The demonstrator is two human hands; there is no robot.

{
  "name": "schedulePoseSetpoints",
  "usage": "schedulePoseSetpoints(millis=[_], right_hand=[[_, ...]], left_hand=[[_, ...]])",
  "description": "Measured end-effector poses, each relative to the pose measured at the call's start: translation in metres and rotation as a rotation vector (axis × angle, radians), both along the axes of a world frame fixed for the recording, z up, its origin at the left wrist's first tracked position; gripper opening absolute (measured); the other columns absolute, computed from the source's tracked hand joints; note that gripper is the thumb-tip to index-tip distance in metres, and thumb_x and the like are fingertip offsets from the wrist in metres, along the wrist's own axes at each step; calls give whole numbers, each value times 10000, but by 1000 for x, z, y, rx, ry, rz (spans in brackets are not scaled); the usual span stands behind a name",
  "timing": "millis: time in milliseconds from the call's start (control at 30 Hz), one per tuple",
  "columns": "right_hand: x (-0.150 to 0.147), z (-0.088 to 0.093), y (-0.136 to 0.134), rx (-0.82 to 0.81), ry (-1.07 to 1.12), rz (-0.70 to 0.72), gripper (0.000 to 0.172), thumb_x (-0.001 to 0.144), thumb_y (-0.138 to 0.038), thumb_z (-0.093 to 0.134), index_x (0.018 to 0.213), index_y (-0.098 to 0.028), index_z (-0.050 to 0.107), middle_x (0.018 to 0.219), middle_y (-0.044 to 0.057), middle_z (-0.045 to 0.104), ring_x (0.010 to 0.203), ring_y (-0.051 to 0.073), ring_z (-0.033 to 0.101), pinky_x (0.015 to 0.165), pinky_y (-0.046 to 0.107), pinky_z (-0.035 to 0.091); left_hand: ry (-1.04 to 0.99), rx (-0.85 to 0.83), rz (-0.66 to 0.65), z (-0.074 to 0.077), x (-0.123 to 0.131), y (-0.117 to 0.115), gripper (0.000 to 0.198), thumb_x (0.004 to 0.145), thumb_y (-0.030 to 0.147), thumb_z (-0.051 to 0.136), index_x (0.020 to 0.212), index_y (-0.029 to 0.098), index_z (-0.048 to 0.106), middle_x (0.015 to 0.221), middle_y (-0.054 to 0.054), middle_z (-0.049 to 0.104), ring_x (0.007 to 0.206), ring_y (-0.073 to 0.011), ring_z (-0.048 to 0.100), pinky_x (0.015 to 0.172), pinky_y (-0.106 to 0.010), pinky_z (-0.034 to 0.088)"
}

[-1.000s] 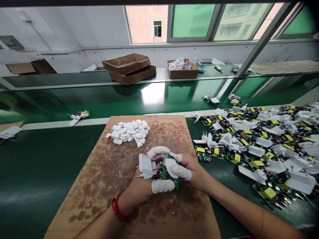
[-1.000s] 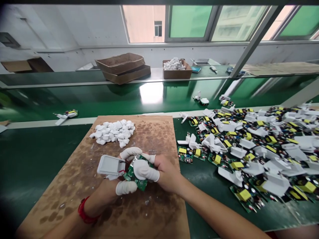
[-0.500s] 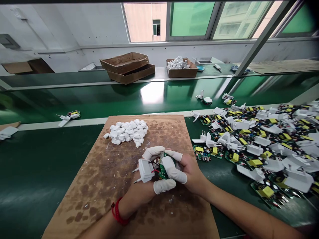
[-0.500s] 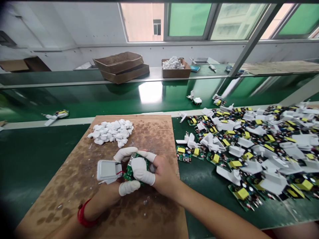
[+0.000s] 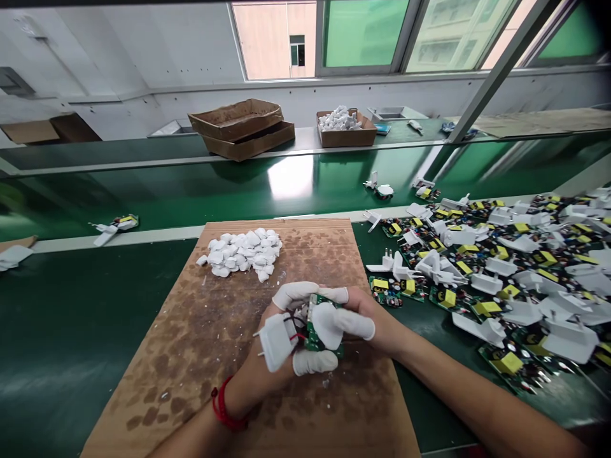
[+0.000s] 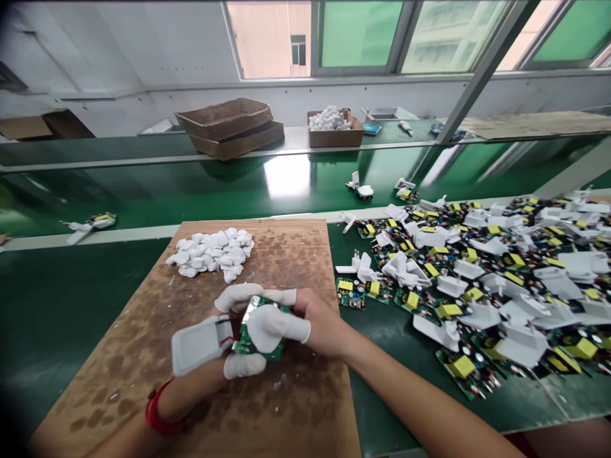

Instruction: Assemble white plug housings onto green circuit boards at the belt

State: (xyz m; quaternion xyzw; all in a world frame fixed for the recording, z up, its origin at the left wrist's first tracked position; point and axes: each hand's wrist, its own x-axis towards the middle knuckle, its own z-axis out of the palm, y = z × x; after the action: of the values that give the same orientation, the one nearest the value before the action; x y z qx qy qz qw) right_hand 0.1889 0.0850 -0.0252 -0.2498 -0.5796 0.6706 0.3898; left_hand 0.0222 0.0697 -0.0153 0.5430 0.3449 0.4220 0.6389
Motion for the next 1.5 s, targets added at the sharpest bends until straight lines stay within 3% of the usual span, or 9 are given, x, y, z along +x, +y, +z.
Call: schedulePoseSetpoints(millis=[200, 500, 700, 833, 933, 1100, 1233, 1333, 1500], right_hand=[[0, -10, -2, -16, -96, -22, 615, 687, -513, 707, 1166, -167, 536, 782, -8, 485, 610, 92, 363, 527, 199, 327], [3, -5, 3, -132, 13, -45, 351, 850, -432, 470, 944, -149, 656, 599, -14, 489, 557, 120, 440, 577, 265, 373], [9, -1, 13, -298, 59, -431, 345, 666, -189, 665, 1009, -177, 633, 880, 23, 645, 719, 125, 559, 702, 257, 450], [15, 4, 18, -309, 96, -532, 355, 613, -238, 789, 933, -184, 643, 812, 16, 683, 720, 140, 632, 751, 286, 498], [19, 7, 16, -280, 168, -419, 311, 561, -213, 829, 839, -190, 692, 736, 10, 698, 660, 141, 647, 681, 277, 521], [22, 4, 7, -121, 152, -99, 215, 589, -188, 833, 788, -208, 754, 893, 51, 719, 794, 176, 664, 726, 301, 537], [21, 5, 4, -54, 93, -16, 226, 643, -219, 811, 863, -243, 762, 1124, 58, 674, 1013, 224, 630, 858, 337, 517], [20, 9, 4, 21, 136, -13, 198, 699, -272, 776, 896, -255, 759, 1055, 47, 697, 1041, 215, 616, 911, 340, 497], [19, 8, 2, 9, 116, 88, 143, 722, -244, 756, 859, -283, 759, 1116, 43, 668, 997, 202, 635, 821, 323, 534]], left_hand=[[-112, -40, 60, 4, 2, 3, 711, 551, 357, 843, 1179, 215, 542, 1099, -102, 649, 1062, -297, 587, 930, -419, 479], [-149, -31, -17, 1, -11, 8, 684, 620, 377, 805, 1231, 230, 534, 1008, -87, 667, 957, -265, 621, 849, -386, 513], [353, 375, -97, 13, -22, 18, 551, 643, 273, 786, 1167, 236, 617, 1064, -84, 652, 932, -248, 619, 821, -338, 504], [556, 441, -247, 14, -19, 15, 779, 656, 305, 779, 1353, 265, 433, 1095, -81, 651, 963, -248, 609, 849, -354, 494], [524, 321, -253, 12, -17, 13, 928, 655, 311, 784, 1430, 259, 277, 1095, -71, 655, 927, -226, 630, 816, -325, 508], [277, 200, -223, 11, -17, 11, 981, 583, 250, 836, 1414, 273, 315, 1112, -73, 654, 1006, -254, 621, 856, -323, 500], [119, 85, -203, 10, -17, 9, 1058, 525, 196, 863, 1421, 266, 304, 1076, -70, 675, 969, -250, 634, 849, -326, 506], [23, 5, -193, 11, -17, 7, 1092, 507, 181, 869, 1429, 250, 288, 1042, -75, 693, 968, -258, 638, 846, -340, 515], [20, 31, -210, 13, -15, 3, 1115, 438, 165, 892, 1405, 257, 344, 1285, -120, 578, 1172, -311, 537, 1003, -422, 428]])
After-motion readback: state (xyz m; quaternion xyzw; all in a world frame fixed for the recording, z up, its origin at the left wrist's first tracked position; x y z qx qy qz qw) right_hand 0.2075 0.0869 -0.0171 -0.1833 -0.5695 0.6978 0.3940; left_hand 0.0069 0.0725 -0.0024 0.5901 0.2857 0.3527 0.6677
